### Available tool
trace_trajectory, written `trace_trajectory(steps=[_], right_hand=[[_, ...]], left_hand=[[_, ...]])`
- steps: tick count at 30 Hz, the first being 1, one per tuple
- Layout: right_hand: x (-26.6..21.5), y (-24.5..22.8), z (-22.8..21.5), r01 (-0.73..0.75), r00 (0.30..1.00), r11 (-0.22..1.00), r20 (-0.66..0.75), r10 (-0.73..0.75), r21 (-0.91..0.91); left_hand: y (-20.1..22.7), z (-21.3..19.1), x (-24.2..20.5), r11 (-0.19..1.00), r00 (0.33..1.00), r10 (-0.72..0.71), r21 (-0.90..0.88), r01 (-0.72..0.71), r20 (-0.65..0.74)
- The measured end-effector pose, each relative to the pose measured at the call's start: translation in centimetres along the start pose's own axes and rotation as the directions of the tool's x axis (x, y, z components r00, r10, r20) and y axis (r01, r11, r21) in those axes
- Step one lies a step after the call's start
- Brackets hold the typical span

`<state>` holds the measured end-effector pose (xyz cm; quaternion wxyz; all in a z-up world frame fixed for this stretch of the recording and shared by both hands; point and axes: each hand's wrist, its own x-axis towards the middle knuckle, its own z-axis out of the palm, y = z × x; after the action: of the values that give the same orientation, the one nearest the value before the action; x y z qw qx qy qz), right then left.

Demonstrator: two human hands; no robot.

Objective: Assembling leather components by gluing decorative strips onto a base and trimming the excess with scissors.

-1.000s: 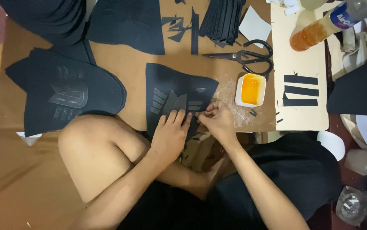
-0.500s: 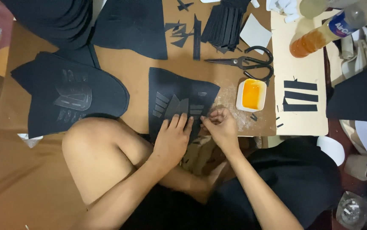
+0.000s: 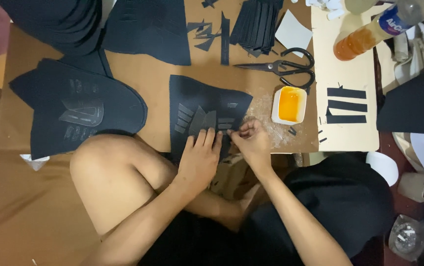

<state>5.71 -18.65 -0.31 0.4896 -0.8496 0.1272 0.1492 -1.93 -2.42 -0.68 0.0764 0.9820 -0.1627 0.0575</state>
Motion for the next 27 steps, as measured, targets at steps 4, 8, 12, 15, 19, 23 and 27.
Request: trace_trajectory(steps=[4,8,12,15,19,23,27], right_hand=[[-0.3,-0.2,0.3,0.032,0.999,0.999,-0.016,-0.033,-0.013],[-0.7,-0.9,0.7,0.062,0.997,0.992,-0.046,-0.067,-0.112],[0.3,0.9,1.1,0.059,0.998,0.990,-0.029,-0.064,-0.125],[1.0,2.0,1.2,0.087,0.996,0.987,-0.011,-0.089,-0.136],[0.3,1.1,0.9,0.047,0.998,0.990,-0.024,-0.051,-0.134],[-1.0,0.0,0.9,0.187,0.982,0.968,0.000,-0.190,-0.169],[-2.2,-0.5,0.8,0.724,0.663,0.542,0.211,-0.719,-0.427]], left_hand=[[0.1,0.0,0.0,1.000,1.000,-0.006,0.027,0.007,-0.013],[0.2,0.1,0.0,1.000,0.999,-0.025,0.003,0.025,-0.027],[0.0,0.0,-0.1,0.999,0.999,-0.037,-0.035,0.036,-0.023],[-0.5,0.2,0.1,0.997,0.999,-0.040,-0.061,0.041,0.018],[-0.8,0.6,0.1,0.996,0.999,-0.036,-0.084,0.037,0.015],[-0.9,1.2,0.4,0.999,0.999,-0.024,-0.024,0.024,-0.031],[-0.6,1.9,0.4,1.000,0.999,-0.024,0.012,0.025,-0.031]])
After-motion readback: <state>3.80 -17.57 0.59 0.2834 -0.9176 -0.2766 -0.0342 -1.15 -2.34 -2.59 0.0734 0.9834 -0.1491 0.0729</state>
